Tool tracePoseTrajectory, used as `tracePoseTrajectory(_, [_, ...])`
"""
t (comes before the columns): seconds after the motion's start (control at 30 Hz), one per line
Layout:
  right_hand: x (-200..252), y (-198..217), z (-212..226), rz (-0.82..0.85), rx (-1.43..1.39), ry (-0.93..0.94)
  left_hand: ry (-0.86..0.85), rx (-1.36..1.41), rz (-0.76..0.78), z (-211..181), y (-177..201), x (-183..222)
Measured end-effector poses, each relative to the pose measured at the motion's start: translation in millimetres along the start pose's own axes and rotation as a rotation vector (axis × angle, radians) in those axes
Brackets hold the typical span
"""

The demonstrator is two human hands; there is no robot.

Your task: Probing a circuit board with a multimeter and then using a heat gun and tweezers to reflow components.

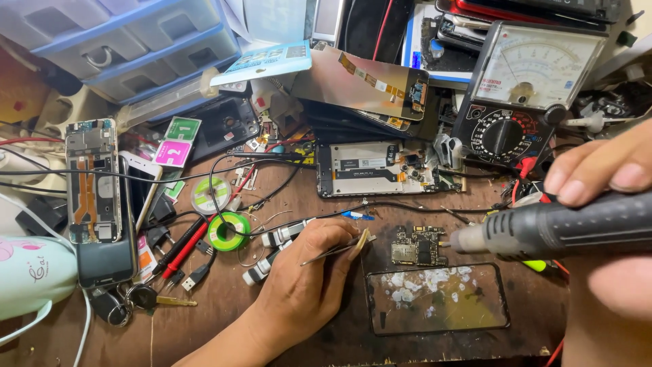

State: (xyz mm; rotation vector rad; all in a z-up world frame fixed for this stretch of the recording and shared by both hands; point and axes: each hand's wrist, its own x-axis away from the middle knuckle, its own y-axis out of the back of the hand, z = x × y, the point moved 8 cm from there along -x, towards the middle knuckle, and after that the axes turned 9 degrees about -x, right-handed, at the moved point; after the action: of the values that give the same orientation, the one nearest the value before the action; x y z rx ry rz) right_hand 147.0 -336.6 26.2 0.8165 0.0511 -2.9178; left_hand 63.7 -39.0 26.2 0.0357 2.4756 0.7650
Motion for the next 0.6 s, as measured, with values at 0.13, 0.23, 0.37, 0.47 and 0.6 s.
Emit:
tracePoseTrajectory(0.13, [-21.3, -33.9, 11.2, -0.010, -0.029, 0.092, -0.015, -0.015, 0.014, 1.7, -2.9, 2.8])
tracePoseTrajectory(0.23, [-26.2, -39.7, 13.5, -0.006, -0.070, 0.101, -0.009, -0.007, 0.000, 3.0, -1.9, 3.6])
tracePoseTrajectory(0.37, [-29.3, -45.3, 24.0, -0.057, -0.032, 0.096, 0.008, -0.022, -0.003, 5.5, -3.7, 5.5])
tracePoseTrajectory(0.47, [-31.6, -56.0, 33.4, -0.112, -0.036, 0.079, 0.018, -0.034, -0.020, 8.8, -2.6, 9.3])
tracePoseTrajectory(0.6, [-31.6, -60.3, 39.0, -0.138, -0.153, 0.139, 0.004, -0.015, -0.054, 18.6, -3.9, 16.3])
